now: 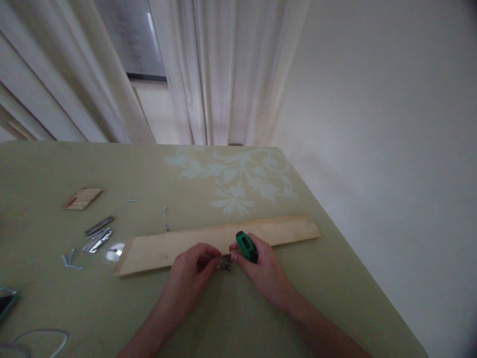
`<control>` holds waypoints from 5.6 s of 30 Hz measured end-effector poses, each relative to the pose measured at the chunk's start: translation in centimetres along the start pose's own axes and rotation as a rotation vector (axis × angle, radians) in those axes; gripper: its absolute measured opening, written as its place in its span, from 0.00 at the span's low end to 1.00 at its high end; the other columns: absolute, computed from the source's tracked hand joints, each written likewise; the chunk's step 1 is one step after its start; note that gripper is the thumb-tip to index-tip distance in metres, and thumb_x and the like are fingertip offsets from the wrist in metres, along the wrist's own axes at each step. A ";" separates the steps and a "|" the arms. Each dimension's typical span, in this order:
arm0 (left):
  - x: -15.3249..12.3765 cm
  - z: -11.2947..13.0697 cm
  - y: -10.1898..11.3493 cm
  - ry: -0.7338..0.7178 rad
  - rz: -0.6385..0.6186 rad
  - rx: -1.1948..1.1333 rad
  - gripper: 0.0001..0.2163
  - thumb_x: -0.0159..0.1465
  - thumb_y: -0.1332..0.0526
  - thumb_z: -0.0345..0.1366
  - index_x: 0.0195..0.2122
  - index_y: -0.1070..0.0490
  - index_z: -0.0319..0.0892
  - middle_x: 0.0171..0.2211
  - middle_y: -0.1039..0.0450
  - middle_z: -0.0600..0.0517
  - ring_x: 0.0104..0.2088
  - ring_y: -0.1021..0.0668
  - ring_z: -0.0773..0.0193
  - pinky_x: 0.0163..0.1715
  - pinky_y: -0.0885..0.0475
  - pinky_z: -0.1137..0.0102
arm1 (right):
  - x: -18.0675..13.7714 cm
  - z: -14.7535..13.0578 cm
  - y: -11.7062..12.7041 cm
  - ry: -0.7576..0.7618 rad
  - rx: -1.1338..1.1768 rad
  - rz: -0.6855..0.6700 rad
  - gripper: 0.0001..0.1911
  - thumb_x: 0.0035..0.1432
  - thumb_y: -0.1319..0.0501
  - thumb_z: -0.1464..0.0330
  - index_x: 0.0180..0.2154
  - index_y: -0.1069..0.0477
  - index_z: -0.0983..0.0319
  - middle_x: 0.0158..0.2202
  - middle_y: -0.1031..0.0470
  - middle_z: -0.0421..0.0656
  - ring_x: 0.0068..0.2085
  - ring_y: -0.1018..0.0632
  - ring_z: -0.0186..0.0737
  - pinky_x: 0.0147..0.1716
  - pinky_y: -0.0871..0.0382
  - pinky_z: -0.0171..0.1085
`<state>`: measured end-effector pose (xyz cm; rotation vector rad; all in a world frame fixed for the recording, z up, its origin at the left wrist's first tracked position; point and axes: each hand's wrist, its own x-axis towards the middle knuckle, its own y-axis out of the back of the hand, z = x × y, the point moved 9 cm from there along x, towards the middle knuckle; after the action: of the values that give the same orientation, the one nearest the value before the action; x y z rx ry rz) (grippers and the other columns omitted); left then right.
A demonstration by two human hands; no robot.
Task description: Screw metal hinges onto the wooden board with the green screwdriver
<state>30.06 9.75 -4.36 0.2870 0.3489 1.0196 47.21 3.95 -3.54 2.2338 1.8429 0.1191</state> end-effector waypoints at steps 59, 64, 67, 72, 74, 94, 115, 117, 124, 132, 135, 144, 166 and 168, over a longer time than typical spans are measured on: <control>-0.1 1.8 0.7 -0.169 0.060 0.510 0.08 0.68 0.36 0.40 0.44 0.19 0.47 0.50 0.22 0.51 0.36 0.19 0.61 0.36 0.27 0.69 | -0.1 1.2 -0.5 -0.001 -0.148 -0.019 0.10 0.58 0.31 0.65 0.41 0.26 0.59 0.37 0.23 0.39 0.38 0.25 0.40 0.39 0.35 0.37; -0.2 1.8 0.4 -0.159 0.062 0.565 0.07 0.70 0.37 0.38 0.45 0.20 0.48 0.50 0.23 0.53 0.39 0.18 0.61 0.39 0.26 0.68 | 0.0 1.3 -0.3 -0.003 -0.161 -0.021 0.09 0.58 0.31 0.66 0.40 0.26 0.59 0.35 0.23 0.38 0.38 0.25 0.40 0.38 0.35 0.36; -0.3 1.7 0.4 -0.155 0.068 0.590 0.07 0.71 0.37 0.37 0.46 0.20 0.48 0.50 0.23 0.53 0.38 0.18 0.62 0.39 0.25 0.68 | -0.1 1.0 -0.3 -0.007 -0.136 -0.024 0.07 0.59 0.33 0.67 0.40 0.28 0.59 0.33 0.23 0.38 0.36 0.24 0.39 0.38 0.33 0.36; -0.3 1.7 0.4 -0.161 0.083 0.621 0.07 0.71 0.38 0.38 0.46 0.20 0.49 0.51 0.24 0.53 0.38 0.18 0.62 0.39 0.25 0.68 | -0.3 0.7 -0.3 -0.053 -0.093 -0.034 0.05 0.63 0.36 0.67 0.41 0.29 0.59 0.27 0.24 0.36 0.31 0.21 0.38 0.35 0.32 0.35; -0.3 1.7 0.4 -0.151 0.086 0.624 0.07 0.71 0.38 0.38 0.46 0.20 0.49 0.51 0.23 0.53 0.38 0.18 0.62 0.39 0.25 0.68 | -0.4 0.6 -0.3 -0.059 -0.101 -0.040 0.05 0.63 0.36 0.67 0.41 0.29 0.59 0.26 0.25 0.35 0.29 0.22 0.36 0.33 0.32 0.34; -0.5 1.8 0.3 -0.221 0.105 0.634 0.07 0.71 0.38 0.37 0.46 0.21 0.48 0.49 0.23 0.53 0.38 0.17 0.62 0.37 0.23 0.69 | -0.5 0.9 -0.5 -0.054 -0.104 -0.067 0.07 0.62 0.35 0.64 0.41 0.28 0.59 0.30 0.30 0.35 0.25 0.26 0.33 0.26 0.32 0.32; -0.5 2.0 0.4 -0.190 0.101 0.647 0.07 0.72 0.39 0.37 0.46 0.22 0.48 0.50 0.22 0.52 0.39 0.17 0.62 0.38 0.23 0.70 | -0.9 0.3 -0.9 -0.074 -0.192 -0.133 0.07 0.63 0.35 0.62 0.39 0.26 0.59 0.24 0.31 0.34 0.26 0.29 0.34 0.29 0.36 0.34; -0.5 1.9 0.3 -0.190 0.101 0.643 0.07 0.72 0.39 0.37 0.47 0.22 0.49 0.51 0.23 0.52 0.39 0.17 0.62 0.38 0.24 0.70 | -0.9 0.2 -0.9 -0.069 -0.201 -0.135 0.07 0.63 0.35 0.62 0.39 0.27 0.58 0.24 0.31 0.34 0.26 0.29 0.34 0.29 0.36 0.34; -0.7 1.9 0.3 -0.196 0.103 0.640 0.06 0.72 0.38 0.37 0.47 0.22 0.49 0.51 0.23 0.53 0.39 0.17 0.63 0.38 0.24 0.70 | -1.1 0.0 -1.1 -0.064 -0.227 -0.158 0.07 0.63 0.34 0.63 0.40 0.26 0.58 0.26 0.30 0.34 0.27 0.28 0.34 0.30 0.36 0.34; -0.5 1.9 0.4 -0.178 0.097 0.660 0.07 0.72 0.39 0.38 0.47 0.22 0.49 0.51 0.23 0.53 0.39 0.17 0.63 0.37 0.24 0.71 | -1.5 -1.0 -1.2 0.032 -0.389 -0.177 0.13 0.63 0.35 0.64 0.50 0.22 0.56 0.40 0.17 0.42 0.40 0.19 0.43 0.43 0.29 0.39; -0.5 2.0 0.3 -0.169 0.086 0.660 0.07 0.72 0.39 0.38 0.46 0.22 0.49 0.51 0.23 0.52 0.39 0.17 0.62 0.38 0.24 0.70 | -1.9 -0.9 -1.6 0.061 -0.489 -0.194 0.20 0.64 0.36 0.64 0.57 0.23 0.53 0.44 0.15 0.44 0.41 0.17 0.46 0.44 0.27 0.41; 0.2 2.6 1.4 -0.260 -0.044 0.646 0.10 0.73 0.41 0.43 0.48 0.21 0.52 0.51 0.21 0.52 0.42 0.17 0.58 0.41 0.23 0.66 | -2.4 -0.5 -1.9 0.104 -0.694 -0.166 0.26 0.62 0.35 0.62 0.62 0.26 0.50 0.42 0.15 0.45 0.36 0.17 0.46 0.38 0.28 0.38; 5.1 -2.3 13.0 -0.072 0.123 0.968 0.21 0.72 0.53 0.36 0.49 0.19 0.45 0.52 0.19 0.46 0.48 0.18 0.51 0.50 0.26 0.63 | -2.4 -0.5 -1.8 0.104 -0.709 -0.161 0.25 0.63 0.35 0.61 0.62 0.26 0.49 0.41 0.15 0.45 0.35 0.17 0.47 0.37 0.28 0.39; 5.1 -2.3 13.4 -0.081 0.154 0.885 0.20 0.70 0.51 0.34 0.46 0.18 0.45 0.51 0.19 0.47 0.48 0.18 0.52 0.51 0.26 0.63 | -2.4 -0.5 -1.7 0.106 -0.700 -0.159 0.25 0.63 0.35 0.60 0.61 0.26 0.48 0.40 0.14 0.44 0.35 0.17 0.47 0.37 0.28 0.39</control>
<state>21.10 20.94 -1.97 1.1624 0.7028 0.9498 44.95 1.98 -3.25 1.6153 1.6661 0.7383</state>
